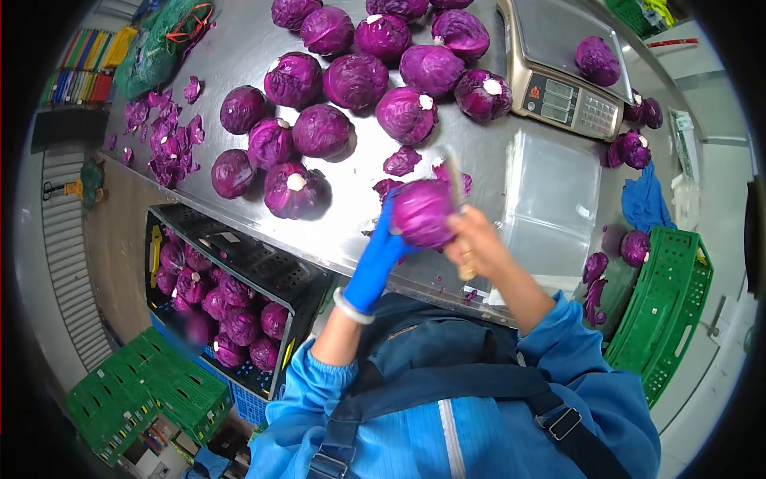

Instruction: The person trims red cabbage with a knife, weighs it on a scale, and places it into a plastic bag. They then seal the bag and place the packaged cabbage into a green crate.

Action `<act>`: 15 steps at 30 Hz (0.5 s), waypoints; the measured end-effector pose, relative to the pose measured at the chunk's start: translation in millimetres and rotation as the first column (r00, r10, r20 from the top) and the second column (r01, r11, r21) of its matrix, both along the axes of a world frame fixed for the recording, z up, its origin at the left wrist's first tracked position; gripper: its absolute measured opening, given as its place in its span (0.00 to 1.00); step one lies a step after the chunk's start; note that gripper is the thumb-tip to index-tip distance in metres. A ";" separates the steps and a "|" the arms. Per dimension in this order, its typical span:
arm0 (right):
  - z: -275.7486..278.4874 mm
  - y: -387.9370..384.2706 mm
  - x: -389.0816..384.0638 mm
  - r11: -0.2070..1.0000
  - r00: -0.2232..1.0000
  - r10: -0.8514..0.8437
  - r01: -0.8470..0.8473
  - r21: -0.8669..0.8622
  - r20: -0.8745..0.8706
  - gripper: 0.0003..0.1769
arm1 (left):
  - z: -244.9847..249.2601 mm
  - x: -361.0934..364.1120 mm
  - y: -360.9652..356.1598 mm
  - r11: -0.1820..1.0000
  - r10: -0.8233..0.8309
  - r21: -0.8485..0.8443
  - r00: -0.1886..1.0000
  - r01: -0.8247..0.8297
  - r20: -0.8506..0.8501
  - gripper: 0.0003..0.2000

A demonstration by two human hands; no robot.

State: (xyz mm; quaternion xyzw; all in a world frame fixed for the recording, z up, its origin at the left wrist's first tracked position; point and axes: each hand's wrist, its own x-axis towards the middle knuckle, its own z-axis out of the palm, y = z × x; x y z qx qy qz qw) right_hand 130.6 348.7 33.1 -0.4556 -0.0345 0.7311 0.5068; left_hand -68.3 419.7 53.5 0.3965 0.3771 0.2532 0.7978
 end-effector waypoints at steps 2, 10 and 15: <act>-13.1 -16.6 38.2 0.987 0.985 -0.164 0.164 0.002 0.049 0.30 | 4.3 13.8 17.9 0.983 -0.099 0.151 0.993 0.107 -0.060 0.34; -28.5 13.5 128.5 0.983 0.012 0.034 -0.184 -0.031 0.999 0.43 | -68.7 38.8 92.9 0.076 0.023 0.648 0.648 0.758 -0.761 0.52; -9.4 18.6 94.3 0.960 -0.438 -0.090 -0.278 -0.040 0.895 0.37 | -63.1 20.6 85.8 0.104 -0.176 0.595 0.604 0.797 -0.778 0.55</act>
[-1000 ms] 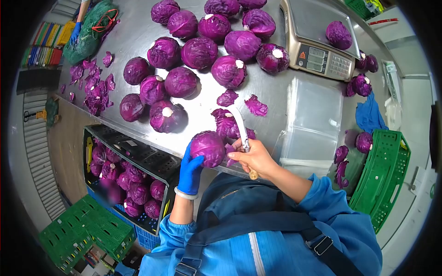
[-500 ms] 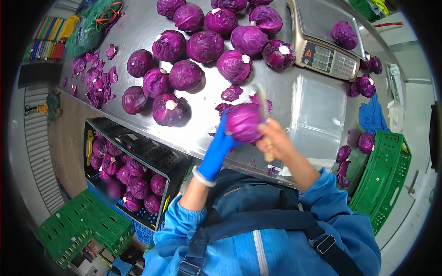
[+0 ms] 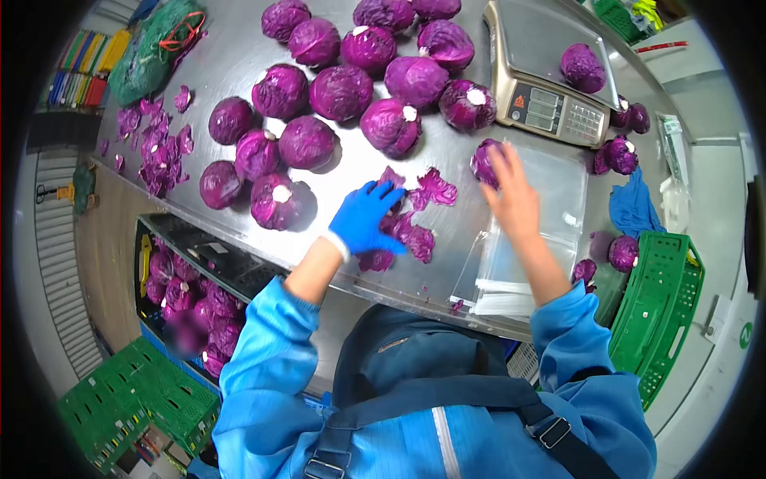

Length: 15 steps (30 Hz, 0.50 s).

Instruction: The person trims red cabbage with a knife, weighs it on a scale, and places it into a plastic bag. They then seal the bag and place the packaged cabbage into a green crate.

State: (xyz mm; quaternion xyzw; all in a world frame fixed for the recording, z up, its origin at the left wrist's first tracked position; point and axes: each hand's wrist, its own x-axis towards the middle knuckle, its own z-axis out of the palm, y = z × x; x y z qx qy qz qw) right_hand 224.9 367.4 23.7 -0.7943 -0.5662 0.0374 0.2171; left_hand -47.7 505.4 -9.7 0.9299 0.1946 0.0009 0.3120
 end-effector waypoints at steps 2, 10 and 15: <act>-14.5 -8.3 -19.9 0.974 0.968 0.228 -0.226 0.033 -0.101 0.41 | 14.7 -12.4 -5.2 0.998 -0.064 -0.023 0.996 0.062 -0.059 0.58; -41.1 -7.9 -59.6 0.877 0.851 0.212 -0.383 -0.291 -0.480 0.70 | 20.2 -44.7 -16.4 0.996 0.016 0.085 0.965 0.006 -0.262 0.68; -47.0 -25.8 -96.7 0.897 0.798 0.267 -0.411 -0.163 -0.541 0.61 | -18.0 -25.8 -50.4 0.994 0.095 0.045 0.995 -0.095 -0.011 0.62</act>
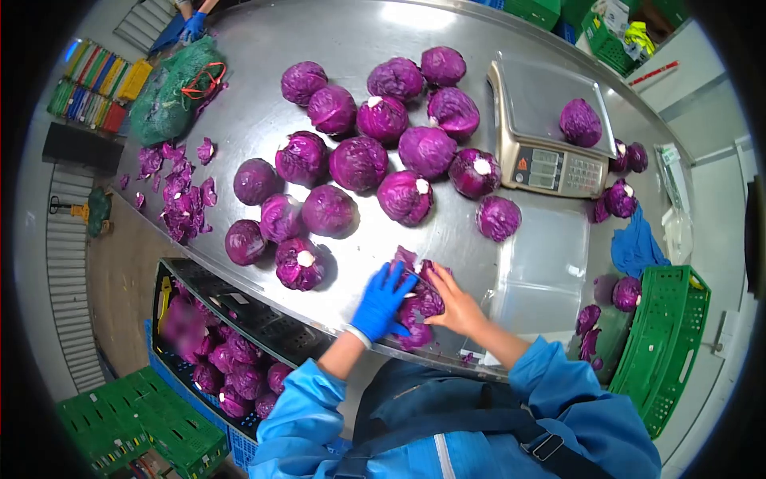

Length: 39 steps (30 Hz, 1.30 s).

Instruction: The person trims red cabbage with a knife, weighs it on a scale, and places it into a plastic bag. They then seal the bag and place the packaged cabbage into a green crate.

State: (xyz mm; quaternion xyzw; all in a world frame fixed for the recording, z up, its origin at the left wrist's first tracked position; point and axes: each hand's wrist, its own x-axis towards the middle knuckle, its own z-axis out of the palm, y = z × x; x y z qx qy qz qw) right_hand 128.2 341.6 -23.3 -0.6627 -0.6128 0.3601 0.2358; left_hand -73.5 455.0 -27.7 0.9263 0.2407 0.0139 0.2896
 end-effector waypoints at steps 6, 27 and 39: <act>-11.0 7.3 -30.9 0.942 0.921 -0.307 0.330 0.062 -0.239 0.47 | -18.6 26.8 -33.0 0.910 0.382 -0.296 0.865 -0.291 0.325 0.41; 164.7 216.0 -138.4 0.984 0.736 0.081 0.046 0.170 -0.672 0.39 | 149.9 -100.4 121.1 0.842 0.428 -0.107 0.534 -0.529 0.729 0.27; 90.4 156.2 -74.3 0.972 0.972 0.187 -0.203 -0.114 -0.140 0.19 | 109.2 -158.5 156.2 0.467 0.853 -0.527 0.205 -0.710 0.479 0.24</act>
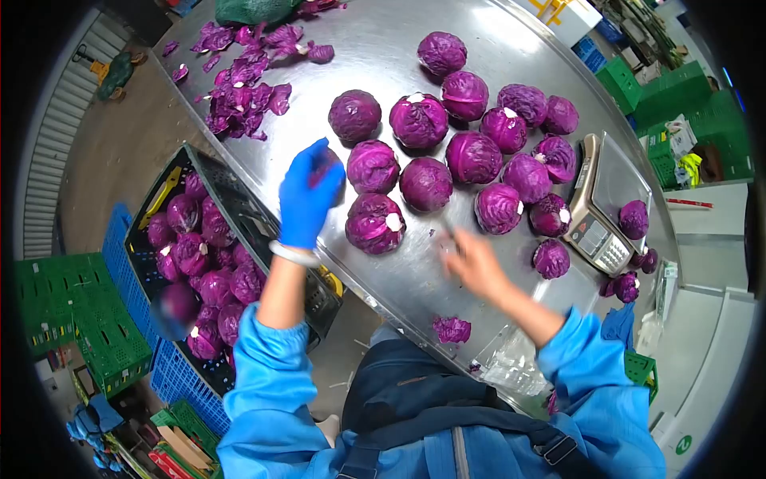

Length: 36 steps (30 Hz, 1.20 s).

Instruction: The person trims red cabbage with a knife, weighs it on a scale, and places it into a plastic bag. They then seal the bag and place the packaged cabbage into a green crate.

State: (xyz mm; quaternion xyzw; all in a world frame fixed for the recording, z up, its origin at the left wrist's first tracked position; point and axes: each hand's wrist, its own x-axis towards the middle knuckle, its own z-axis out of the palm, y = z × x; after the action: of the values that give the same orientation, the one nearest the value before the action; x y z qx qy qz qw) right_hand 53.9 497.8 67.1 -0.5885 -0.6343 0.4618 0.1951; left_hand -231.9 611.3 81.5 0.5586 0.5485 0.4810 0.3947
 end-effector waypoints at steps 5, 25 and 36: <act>-43.4 -157.7 31.9 0.994 0.945 0.100 -0.079 -0.081 0.313 0.25 | -42.0 71.7 -10.6 0.898 -0.231 0.241 0.861 0.368 -0.454 0.36; 70.4 39.2 43.9 0.898 0.538 -0.435 0.321 -0.302 -0.722 0.45 | 27.8 75.4 -85.8 0.865 0.082 -0.299 0.475 0.402 0.876 0.36; 51.1 -46.9 11.1 0.849 0.467 -0.518 0.182 -0.496 -0.717 0.44 | 37.4 106.3 -141.1 0.662 0.156 -0.443 0.467 0.605 0.871 0.36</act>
State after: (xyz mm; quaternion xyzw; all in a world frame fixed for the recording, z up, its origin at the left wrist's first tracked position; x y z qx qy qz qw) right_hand 65.0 450.9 118.2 -0.4422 -0.2339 0.7369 0.4546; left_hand -125.6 470.1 118.9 0.1182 0.3271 0.3760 0.8588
